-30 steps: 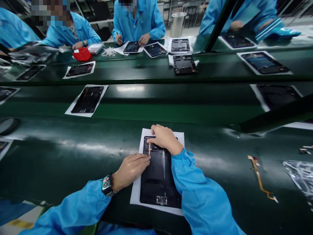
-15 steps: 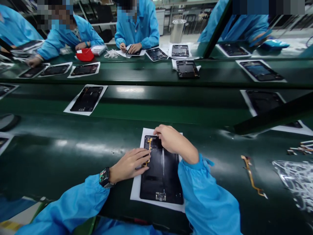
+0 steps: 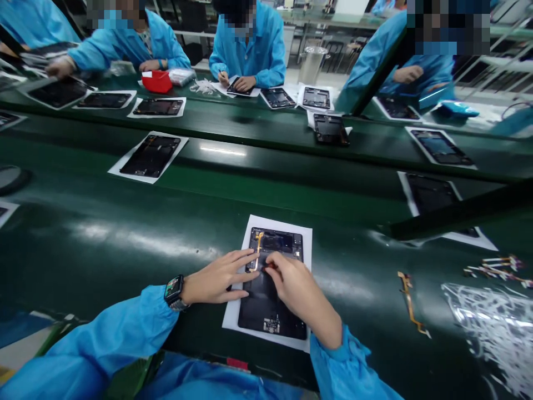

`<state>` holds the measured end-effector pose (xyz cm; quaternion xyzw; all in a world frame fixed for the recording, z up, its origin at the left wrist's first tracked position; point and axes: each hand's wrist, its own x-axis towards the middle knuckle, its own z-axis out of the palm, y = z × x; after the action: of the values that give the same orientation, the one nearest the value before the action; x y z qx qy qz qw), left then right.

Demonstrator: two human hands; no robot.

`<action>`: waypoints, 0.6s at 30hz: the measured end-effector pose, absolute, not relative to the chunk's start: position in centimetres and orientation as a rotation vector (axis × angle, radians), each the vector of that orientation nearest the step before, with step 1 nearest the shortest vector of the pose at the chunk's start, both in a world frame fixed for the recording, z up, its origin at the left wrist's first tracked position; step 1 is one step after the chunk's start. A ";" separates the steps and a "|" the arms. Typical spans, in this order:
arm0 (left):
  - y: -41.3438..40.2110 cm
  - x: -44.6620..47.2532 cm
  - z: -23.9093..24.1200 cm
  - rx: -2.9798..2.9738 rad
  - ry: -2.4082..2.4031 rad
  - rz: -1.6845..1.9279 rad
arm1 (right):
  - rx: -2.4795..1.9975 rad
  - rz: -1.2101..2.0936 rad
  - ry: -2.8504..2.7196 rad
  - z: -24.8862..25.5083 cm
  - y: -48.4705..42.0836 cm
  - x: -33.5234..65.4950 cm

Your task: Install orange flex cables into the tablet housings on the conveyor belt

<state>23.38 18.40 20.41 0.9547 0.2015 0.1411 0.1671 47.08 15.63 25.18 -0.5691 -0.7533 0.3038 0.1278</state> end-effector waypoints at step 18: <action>17.9 22.6 19.8 2.593 0.523 0.473 | -1.676 0.586 -2.519 23.1 14.1 43.0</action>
<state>22.64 17.91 19.77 0.9402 0.1896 0.1714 0.2251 43.04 14.07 23.15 -0.5437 -0.8170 0.1899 0.0300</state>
